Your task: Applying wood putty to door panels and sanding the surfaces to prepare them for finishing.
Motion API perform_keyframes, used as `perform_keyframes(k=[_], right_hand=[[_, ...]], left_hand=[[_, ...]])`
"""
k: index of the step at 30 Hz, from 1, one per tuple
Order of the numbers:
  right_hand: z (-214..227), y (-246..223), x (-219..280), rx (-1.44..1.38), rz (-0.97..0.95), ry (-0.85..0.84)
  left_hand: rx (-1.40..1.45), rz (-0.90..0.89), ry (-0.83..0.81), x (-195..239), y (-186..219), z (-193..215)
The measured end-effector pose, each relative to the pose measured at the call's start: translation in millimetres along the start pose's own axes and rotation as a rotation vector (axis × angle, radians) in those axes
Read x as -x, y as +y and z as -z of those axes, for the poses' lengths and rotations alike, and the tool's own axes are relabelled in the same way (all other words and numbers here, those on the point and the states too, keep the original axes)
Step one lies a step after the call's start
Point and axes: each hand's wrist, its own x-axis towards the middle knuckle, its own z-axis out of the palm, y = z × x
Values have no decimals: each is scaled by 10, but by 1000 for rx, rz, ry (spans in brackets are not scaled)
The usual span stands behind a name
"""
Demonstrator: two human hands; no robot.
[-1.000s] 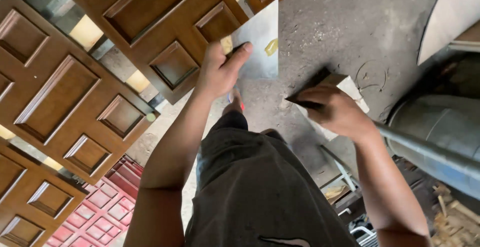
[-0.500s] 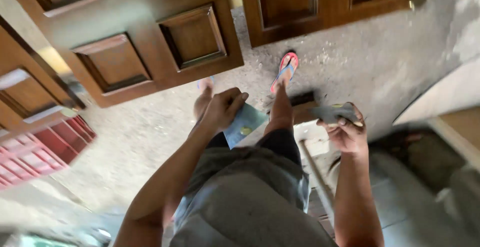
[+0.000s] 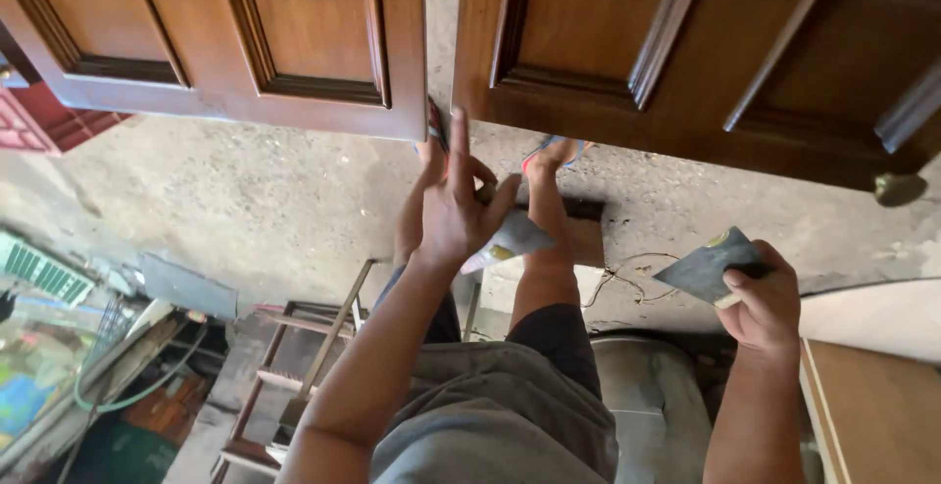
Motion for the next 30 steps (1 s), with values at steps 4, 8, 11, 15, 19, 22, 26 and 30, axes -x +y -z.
perform_keyframes(k=[4,8,11,15,19,22,26,30], right_hand=[[93,10,-108,49,-6,-28],[263,53,-140,-49,-79,-137],[458,206,-78,-170,-141,-193],[654,361,-8,-281,-116,-236],[881,534,-32,-332,-116,-218],[1085,622,1,-300,-134,-151],[1381,723,101,-65,-187,5],[1571,744,54,11,-265,92]], left_hand=[[-102,8,32,-144,23,-140],[-252,183,-131,-66,68,-331],[-331,105,-139,35,83,-438],[-305,-87,-169,110,190,-506],[-280,-198,-206,193,255,-616],[-223,-248,-249,301,236,-642],[-110,-129,-184,302,186,-561],[-73,-33,-191,253,132,-451]])
